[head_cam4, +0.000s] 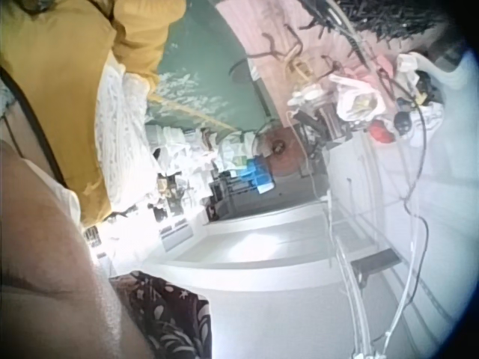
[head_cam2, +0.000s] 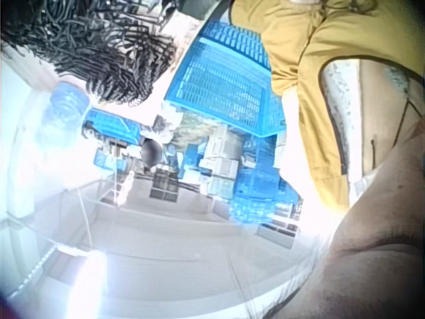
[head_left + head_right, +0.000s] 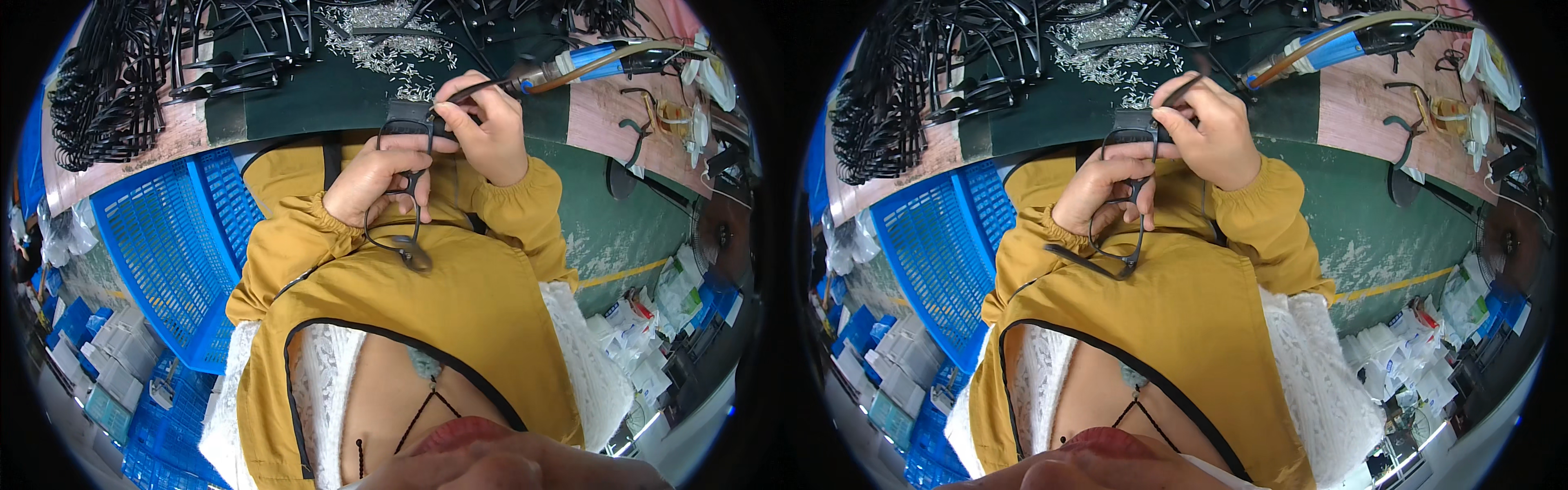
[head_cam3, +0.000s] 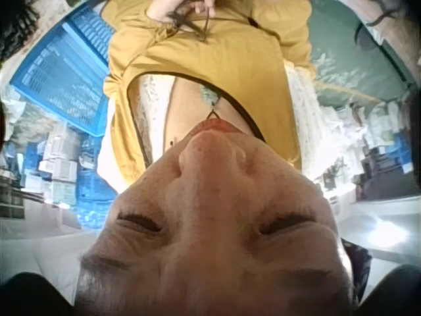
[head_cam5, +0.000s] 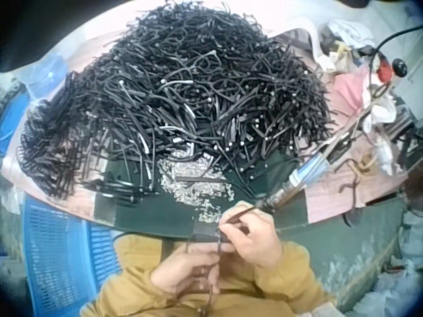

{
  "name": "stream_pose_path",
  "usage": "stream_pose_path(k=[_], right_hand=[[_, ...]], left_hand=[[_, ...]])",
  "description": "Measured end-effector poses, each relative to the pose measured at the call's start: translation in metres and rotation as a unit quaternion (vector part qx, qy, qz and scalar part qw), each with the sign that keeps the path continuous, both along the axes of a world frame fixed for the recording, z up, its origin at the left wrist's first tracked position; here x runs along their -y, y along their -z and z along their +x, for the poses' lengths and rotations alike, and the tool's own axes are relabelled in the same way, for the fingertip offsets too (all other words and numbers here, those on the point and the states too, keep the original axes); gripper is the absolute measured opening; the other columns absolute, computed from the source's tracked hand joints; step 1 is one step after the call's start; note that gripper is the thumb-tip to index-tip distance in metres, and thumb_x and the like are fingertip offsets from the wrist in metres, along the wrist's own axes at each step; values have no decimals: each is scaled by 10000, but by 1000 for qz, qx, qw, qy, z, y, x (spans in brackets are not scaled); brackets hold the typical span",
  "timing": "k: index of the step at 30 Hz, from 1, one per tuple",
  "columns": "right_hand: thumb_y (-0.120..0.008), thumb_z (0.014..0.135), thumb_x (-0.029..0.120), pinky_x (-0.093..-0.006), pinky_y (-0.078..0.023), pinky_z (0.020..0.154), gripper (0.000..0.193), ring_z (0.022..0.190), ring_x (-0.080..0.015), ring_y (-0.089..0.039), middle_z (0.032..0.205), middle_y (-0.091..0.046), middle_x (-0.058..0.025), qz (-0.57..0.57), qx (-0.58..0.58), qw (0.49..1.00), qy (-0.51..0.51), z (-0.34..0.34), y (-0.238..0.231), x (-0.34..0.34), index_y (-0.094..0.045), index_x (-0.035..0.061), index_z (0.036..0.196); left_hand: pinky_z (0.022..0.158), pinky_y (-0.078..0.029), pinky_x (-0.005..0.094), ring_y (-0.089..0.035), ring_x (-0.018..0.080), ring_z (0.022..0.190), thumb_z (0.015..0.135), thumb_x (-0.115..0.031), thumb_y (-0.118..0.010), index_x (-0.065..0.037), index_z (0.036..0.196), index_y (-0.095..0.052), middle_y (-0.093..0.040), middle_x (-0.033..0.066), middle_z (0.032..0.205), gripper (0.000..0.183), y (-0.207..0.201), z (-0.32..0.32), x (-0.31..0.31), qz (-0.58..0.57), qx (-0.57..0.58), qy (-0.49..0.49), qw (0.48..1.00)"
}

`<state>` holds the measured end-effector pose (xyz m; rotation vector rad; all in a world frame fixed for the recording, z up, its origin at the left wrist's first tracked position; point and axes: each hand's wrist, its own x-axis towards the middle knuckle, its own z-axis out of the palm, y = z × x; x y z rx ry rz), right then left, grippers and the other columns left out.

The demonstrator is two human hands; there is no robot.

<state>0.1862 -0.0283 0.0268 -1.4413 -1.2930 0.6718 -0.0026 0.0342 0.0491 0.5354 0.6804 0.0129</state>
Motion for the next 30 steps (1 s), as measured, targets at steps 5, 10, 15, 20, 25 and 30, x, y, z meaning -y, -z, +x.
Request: stream_pose_path(k=[5, 10, 15, 20, 25, 30], right_hand=[[-719, 817, -13, -354, -561, 669, 121, 756, -308, -657, 907, -669, -129, 82, 188, 977, -65, 8, -2, -7, -671, -40, 924], [-734, 862, -10, -339, -561, 697, 136, 811, -275, -683, 968, -699, -133, 52, 108, 993, 6, -6, -4, 5, -709, -20, 995], [-559, 974, 35, -325, -482, 809, 145, 846, -204, -580, 921, -631, -113, 341, 26, 878, 335, 57, -19, 17, -607, -36, 1091], [-473, 1064, 304, -329, -501, 755, 328, 806, -192, -573, 927, -614, -94, 294, -125, 908, 270, 108, 8, -25, -574, 1, 1138], [-578, 1008, 545, -229, -331, 479, 459, 583, -107, -442, 791, -508, -6, 255, -526, 810, -42, 89, -1, -62, -603, 122, 1185], [-563, 1033, 510, -240, -359, 471, 368, 584, -119, -469, 786, -519, -1, 252, -484, 838, -9, 61, -4, -87, -616, 168, 1157]], left_hand=[[439, -422, 230, -688, 205, 554, 972, -90, -473, 40, 1253, -663, -677, 122, 678, 363, -2, 4, 1, 2, -14, -4, 1000], [478, -462, 221, -680, 198, 560, 998, -142, -499, 36, 1305, -640, -684, 125, 693, 382, -8, -5, -10, -24, 26, -2, 999], [493, -519, 220, -702, 191, 643, 1026, -255, -504, 57, 1577, -294, -711, 147, 985, 667, -20, 0, -17, 164, 16, -100, 981], [495, -509, 215, -686, 181, 644, 1040, -321, -522, 59, 1558, -341, -703, 123, 961, 667, -16, 16, -16, 163, 65, -93, 980], [576, -532, 247, -706, 197, 697, 1019, -227, -510, 13, 1348, -607, -672, 70, 834, 418, -3, -12, -23, 63, 60, -181, 980], [643, -540, 228, -700, 172, 743, 1024, -198, -509, -17, 1254, -657, -648, 32, 825, 328, 5, -16, -15, 14, 29, -156, 987]])
